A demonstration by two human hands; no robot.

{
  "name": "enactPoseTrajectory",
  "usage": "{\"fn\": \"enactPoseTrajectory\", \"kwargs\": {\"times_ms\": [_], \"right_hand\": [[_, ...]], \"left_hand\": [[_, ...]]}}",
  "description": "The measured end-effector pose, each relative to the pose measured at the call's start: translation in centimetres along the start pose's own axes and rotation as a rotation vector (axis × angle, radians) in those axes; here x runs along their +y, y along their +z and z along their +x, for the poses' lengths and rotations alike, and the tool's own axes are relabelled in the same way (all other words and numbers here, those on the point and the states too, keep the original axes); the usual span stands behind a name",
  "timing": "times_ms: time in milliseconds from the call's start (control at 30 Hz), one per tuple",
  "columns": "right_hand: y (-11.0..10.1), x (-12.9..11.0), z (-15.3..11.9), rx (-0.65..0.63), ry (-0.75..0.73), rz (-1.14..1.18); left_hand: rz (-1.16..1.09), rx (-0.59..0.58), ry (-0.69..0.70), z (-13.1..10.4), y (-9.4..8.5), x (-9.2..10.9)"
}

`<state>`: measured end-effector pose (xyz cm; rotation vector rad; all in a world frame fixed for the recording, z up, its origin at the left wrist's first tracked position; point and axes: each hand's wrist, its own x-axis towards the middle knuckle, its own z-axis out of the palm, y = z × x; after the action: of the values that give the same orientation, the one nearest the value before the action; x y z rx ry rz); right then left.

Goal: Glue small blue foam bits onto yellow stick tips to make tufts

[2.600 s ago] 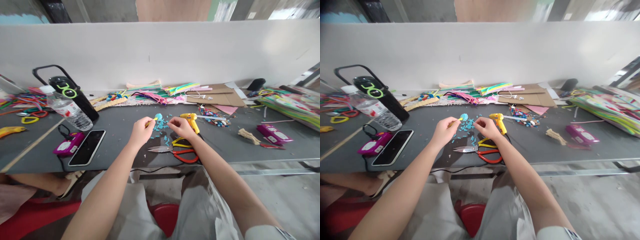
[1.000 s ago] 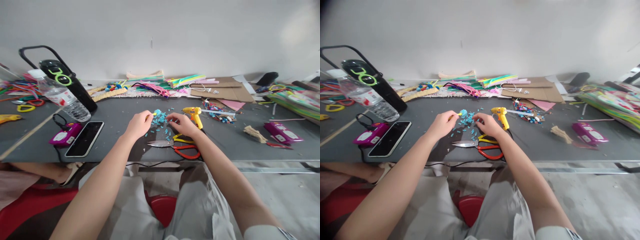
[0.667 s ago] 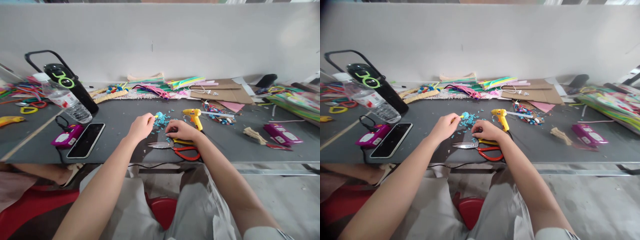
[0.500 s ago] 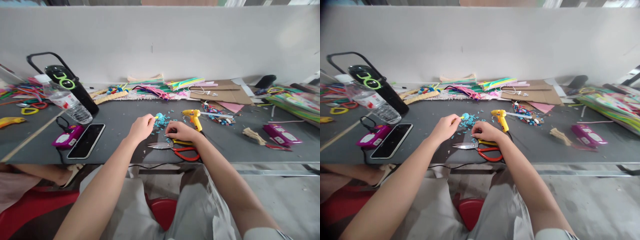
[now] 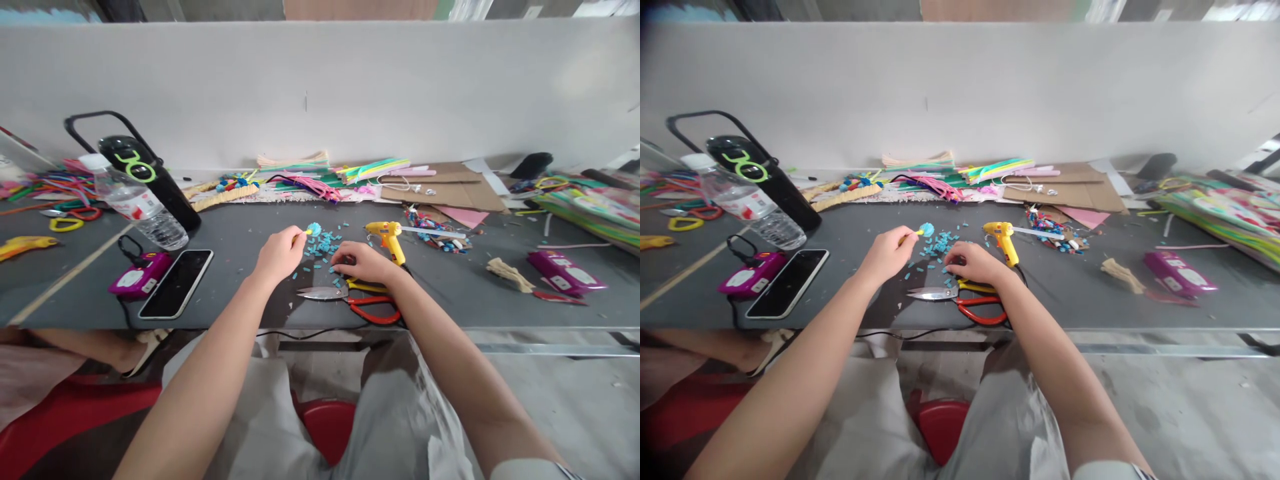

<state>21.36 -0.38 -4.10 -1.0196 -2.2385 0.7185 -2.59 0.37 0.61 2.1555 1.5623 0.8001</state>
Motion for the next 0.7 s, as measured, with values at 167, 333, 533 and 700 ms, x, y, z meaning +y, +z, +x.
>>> {"fn": "enactPoseTrajectory", "kwargs": {"times_ms": [167,333,533,700], "right_hand": [[-0.3,0.2,0.0,0.199,0.071,-0.018],[-1.3,-0.2,0.6,0.148,0.141,-0.133],[-1.3,-1.1,3.3,-0.087,0.096,-0.251],[-0.7,-0.6,5.7,-0.07,0.115,-0.24]], "left_hand": [[-0.152,0.058,-0.052,0.8,-0.9,-1.0],[-0.142,0.025,-0.015,1.0,-0.9,-1.2],[-0.047,-0.013,0.012,1.2,-0.7,-1.2],[-0.027,-0.015,-0.005,1.3,-0.7,-1.4]]}}
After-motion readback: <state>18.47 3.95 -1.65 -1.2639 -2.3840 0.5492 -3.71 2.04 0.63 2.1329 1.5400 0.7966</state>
